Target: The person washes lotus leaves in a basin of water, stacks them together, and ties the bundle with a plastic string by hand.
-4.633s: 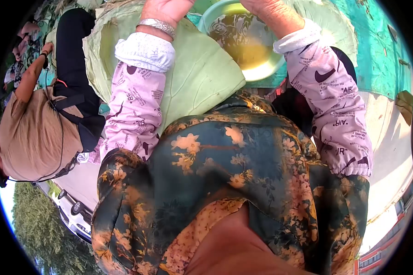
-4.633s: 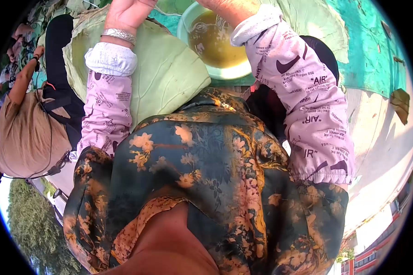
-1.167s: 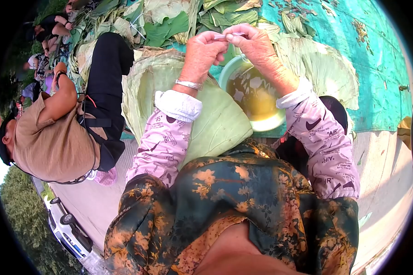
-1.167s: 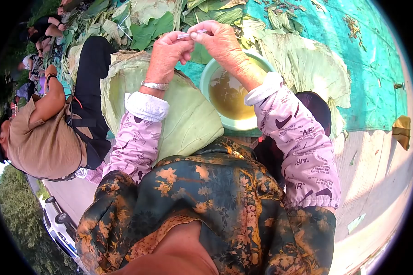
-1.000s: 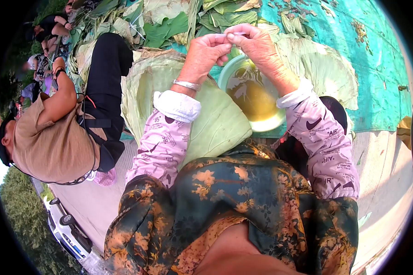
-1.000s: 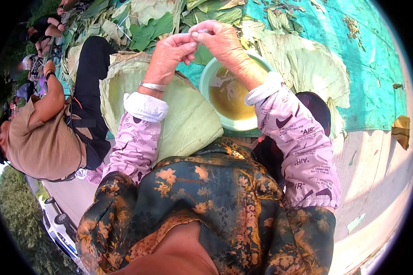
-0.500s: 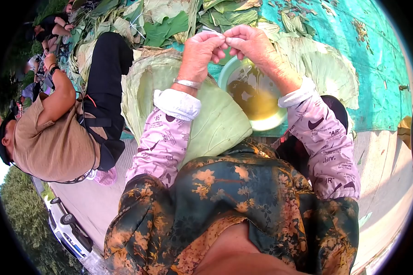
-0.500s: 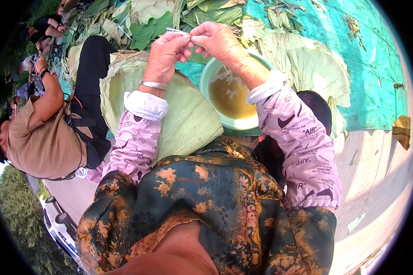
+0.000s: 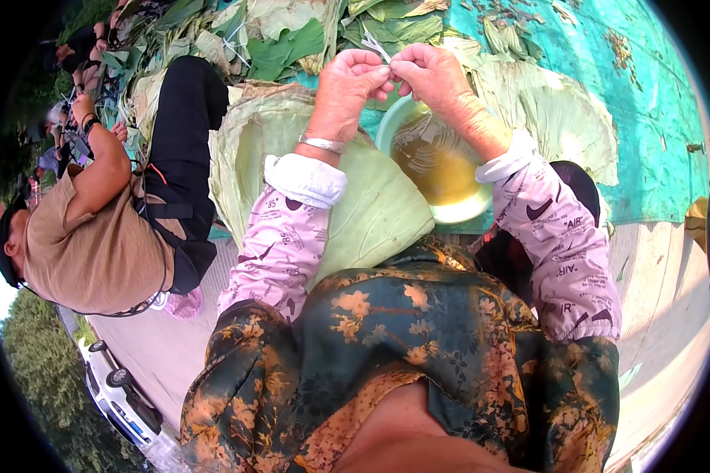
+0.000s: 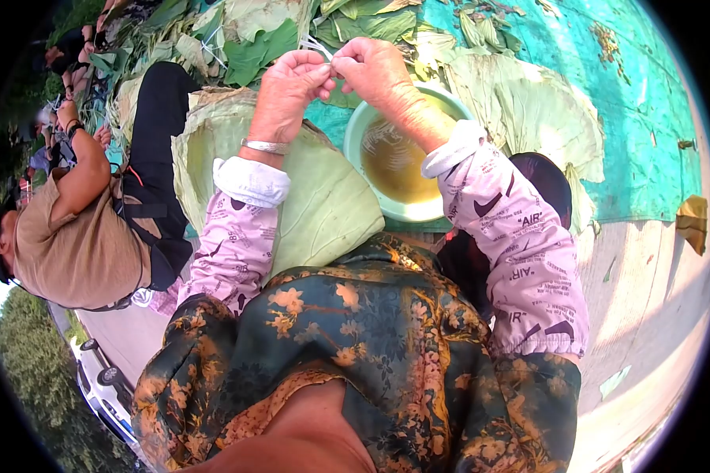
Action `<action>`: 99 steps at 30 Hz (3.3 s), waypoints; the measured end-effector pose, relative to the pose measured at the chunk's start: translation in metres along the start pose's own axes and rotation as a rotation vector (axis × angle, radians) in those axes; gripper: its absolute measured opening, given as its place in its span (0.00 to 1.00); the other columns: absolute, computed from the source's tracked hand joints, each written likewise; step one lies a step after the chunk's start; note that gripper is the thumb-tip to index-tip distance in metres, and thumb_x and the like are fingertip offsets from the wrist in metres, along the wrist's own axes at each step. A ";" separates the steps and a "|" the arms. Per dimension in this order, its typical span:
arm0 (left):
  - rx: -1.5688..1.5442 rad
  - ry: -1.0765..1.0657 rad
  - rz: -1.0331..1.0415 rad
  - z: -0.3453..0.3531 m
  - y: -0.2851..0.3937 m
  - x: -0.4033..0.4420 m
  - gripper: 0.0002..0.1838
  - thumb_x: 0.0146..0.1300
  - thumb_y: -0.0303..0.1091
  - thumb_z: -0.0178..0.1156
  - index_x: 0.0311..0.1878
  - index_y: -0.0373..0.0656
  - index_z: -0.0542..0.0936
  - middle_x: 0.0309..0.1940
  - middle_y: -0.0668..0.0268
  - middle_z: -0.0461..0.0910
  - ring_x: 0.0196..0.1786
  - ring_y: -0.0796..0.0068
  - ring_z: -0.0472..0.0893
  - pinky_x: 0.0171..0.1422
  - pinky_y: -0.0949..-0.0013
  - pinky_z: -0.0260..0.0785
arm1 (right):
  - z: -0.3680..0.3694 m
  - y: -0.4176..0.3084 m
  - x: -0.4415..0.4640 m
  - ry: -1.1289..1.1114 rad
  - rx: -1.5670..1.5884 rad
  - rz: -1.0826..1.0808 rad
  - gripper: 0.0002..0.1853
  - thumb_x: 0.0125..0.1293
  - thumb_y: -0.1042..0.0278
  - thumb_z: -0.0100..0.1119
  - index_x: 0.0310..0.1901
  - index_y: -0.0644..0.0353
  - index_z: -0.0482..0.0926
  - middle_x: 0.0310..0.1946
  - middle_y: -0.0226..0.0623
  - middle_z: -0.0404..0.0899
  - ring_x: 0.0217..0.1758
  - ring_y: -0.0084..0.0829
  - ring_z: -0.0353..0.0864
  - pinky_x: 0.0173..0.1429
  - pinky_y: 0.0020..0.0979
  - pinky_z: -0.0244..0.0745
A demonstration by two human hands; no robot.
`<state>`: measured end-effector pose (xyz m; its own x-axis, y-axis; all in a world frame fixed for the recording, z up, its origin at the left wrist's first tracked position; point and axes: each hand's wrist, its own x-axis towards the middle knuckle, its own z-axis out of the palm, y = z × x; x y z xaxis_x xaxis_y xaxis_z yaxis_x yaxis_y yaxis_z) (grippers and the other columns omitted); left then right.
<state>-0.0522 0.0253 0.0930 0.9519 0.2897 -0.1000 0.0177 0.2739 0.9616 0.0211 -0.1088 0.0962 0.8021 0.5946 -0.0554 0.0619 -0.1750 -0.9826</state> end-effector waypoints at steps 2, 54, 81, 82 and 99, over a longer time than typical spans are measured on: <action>-0.011 0.033 -0.022 0.003 0.003 -0.002 0.10 0.55 0.22 0.59 0.39 0.35 0.70 0.29 0.60 0.78 0.29 0.74 0.78 0.30 0.77 0.70 | 0.004 0.001 -0.001 0.055 0.023 -0.027 0.09 0.58 0.66 0.55 0.33 0.63 0.76 0.22 0.29 0.77 0.22 0.17 0.75 0.25 0.19 0.68; 0.837 0.109 0.652 0.008 -0.007 -0.009 0.06 0.52 0.22 0.60 0.35 0.40 0.78 0.28 0.65 0.76 0.29 0.75 0.75 0.35 0.75 0.67 | -0.019 0.001 0.005 -0.165 -0.289 -0.214 0.09 0.53 0.64 0.54 0.32 0.61 0.78 0.19 0.37 0.74 0.23 0.26 0.72 0.33 0.29 0.70; 0.332 -0.013 -0.027 0.002 0.000 -0.002 0.05 0.57 0.26 0.55 0.36 0.37 0.77 0.28 0.69 0.78 0.27 0.83 0.73 0.31 0.80 0.65 | -0.011 0.014 0.009 0.010 -0.566 -0.384 0.08 0.57 0.67 0.53 0.35 0.61 0.75 0.22 0.40 0.76 0.24 0.32 0.74 0.33 0.31 0.71; 0.366 0.001 -0.001 0.001 -0.002 0.000 0.05 0.58 0.26 0.55 0.37 0.36 0.77 0.28 0.69 0.77 0.27 0.83 0.73 0.32 0.80 0.66 | -0.010 0.012 0.009 -0.001 -0.521 -0.348 0.09 0.57 0.65 0.53 0.34 0.61 0.76 0.23 0.40 0.77 0.25 0.34 0.75 0.34 0.32 0.72; 0.868 0.252 0.449 0.009 -0.006 -0.007 0.05 0.51 0.28 0.61 0.30 0.40 0.76 0.26 0.67 0.75 0.26 0.77 0.74 0.30 0.74 0.67 | -0.005 0.007 -0.002 -0.121 0.276 0.117 0.07 0.58 0.66 0.54 0.27 0.59 0.74 0.20 0.23 0.70 0.20 0.14 0.64 0.25 0.18 0.59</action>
<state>-0.0559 0.0135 0.0904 0.8343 0.4150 0.3629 -0.0144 -0.6417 0.7668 0.0233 -0.1149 0.0906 0.7171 0.6747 -0.1751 -0.2033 -0.0378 -0.9784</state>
